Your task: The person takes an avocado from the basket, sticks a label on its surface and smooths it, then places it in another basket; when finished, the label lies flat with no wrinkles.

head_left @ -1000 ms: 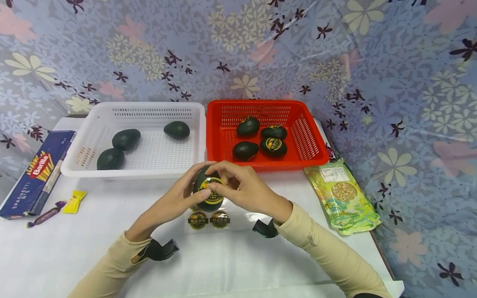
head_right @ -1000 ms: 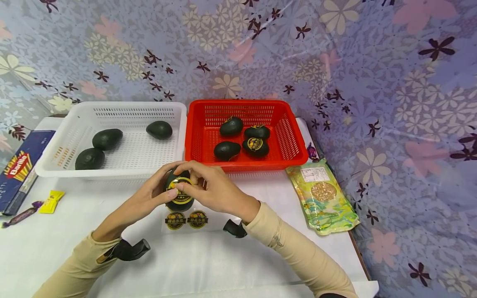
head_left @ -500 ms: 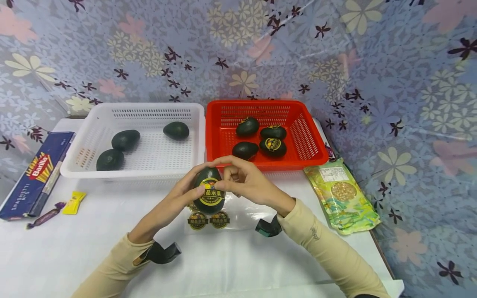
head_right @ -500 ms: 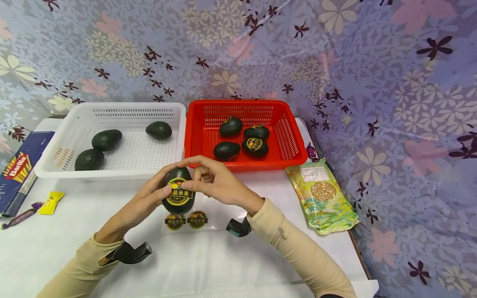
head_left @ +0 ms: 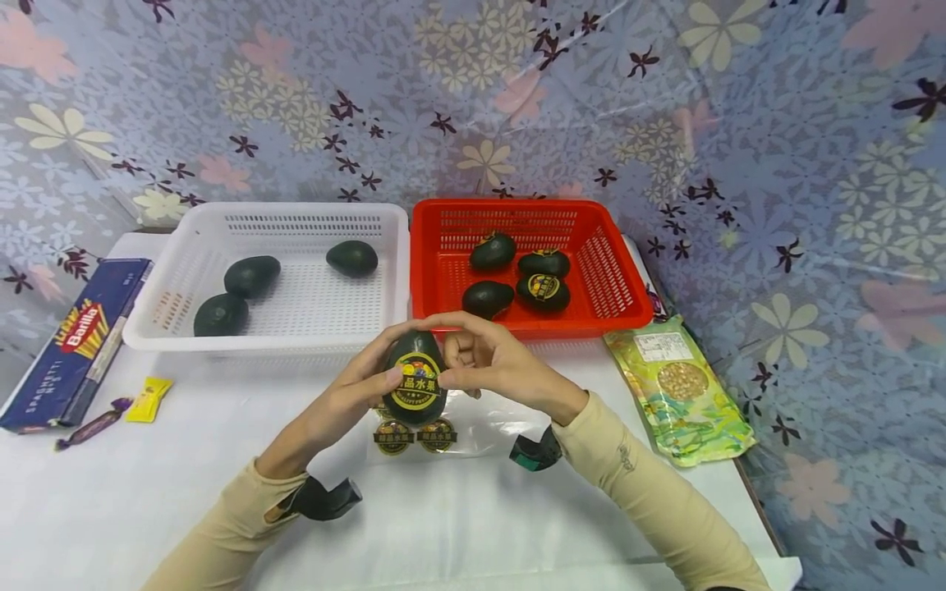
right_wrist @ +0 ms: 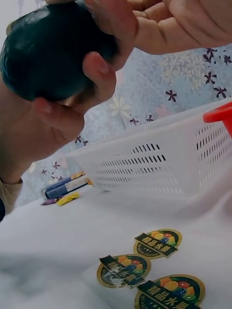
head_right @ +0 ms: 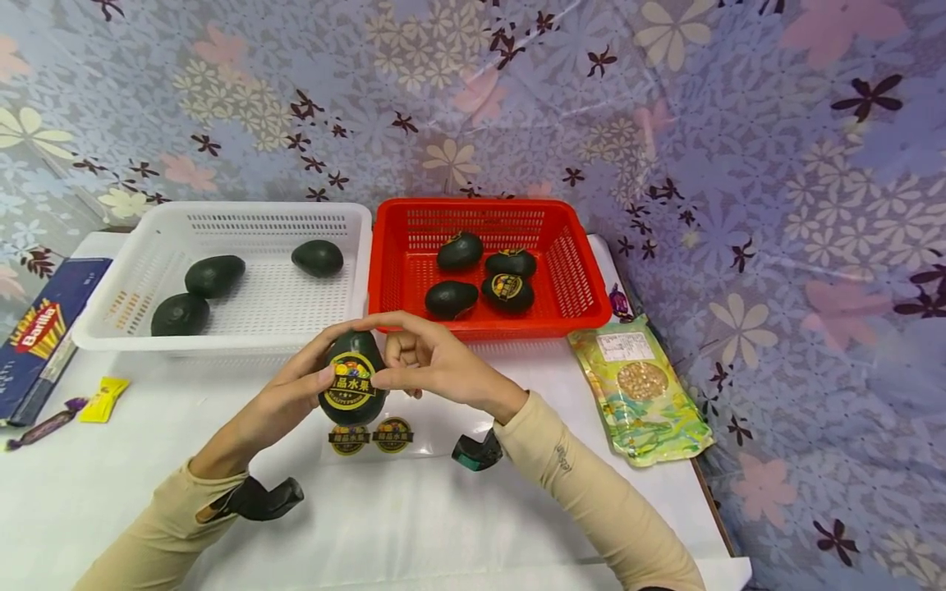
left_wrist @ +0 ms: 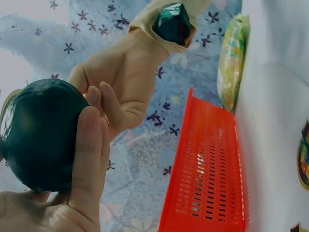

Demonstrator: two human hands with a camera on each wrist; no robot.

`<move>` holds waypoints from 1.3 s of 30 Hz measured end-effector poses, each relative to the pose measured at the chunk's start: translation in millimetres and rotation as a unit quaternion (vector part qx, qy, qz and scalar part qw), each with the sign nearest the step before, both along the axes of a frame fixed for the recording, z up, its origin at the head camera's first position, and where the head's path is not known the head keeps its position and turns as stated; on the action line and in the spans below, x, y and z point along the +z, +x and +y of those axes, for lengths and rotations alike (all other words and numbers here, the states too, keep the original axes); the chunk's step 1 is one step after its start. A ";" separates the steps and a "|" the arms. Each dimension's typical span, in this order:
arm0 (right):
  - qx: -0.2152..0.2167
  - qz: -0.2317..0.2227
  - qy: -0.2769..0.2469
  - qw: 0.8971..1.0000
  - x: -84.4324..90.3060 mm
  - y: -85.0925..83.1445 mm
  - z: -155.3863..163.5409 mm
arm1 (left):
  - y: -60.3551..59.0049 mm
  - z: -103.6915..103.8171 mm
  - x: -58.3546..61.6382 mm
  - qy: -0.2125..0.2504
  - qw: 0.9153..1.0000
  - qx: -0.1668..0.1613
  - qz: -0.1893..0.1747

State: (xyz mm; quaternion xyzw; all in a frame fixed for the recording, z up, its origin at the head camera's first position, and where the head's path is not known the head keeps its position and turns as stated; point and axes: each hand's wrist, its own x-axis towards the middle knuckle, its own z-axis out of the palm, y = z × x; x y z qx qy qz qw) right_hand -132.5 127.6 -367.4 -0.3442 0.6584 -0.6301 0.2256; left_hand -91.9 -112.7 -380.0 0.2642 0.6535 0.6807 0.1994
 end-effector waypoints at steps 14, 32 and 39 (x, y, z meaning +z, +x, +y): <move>-0.054 -0.028 -0.017 0.998 -1.4 -2.8 1.0 | -9.6 4.9 3.4 -0.025 0.998 0.023 0.047; -0.189 0.126 0.109 0.968 26.9 -11.8 18.8 | -42.7 42.3 24.8 -0.014 0.985 0.075 0.153; -0.256 0.160 0.180 0.936 27.5 -44.3 48.7 | -84.3 14.4 32.6 -0.097 0.964 0.179 0.168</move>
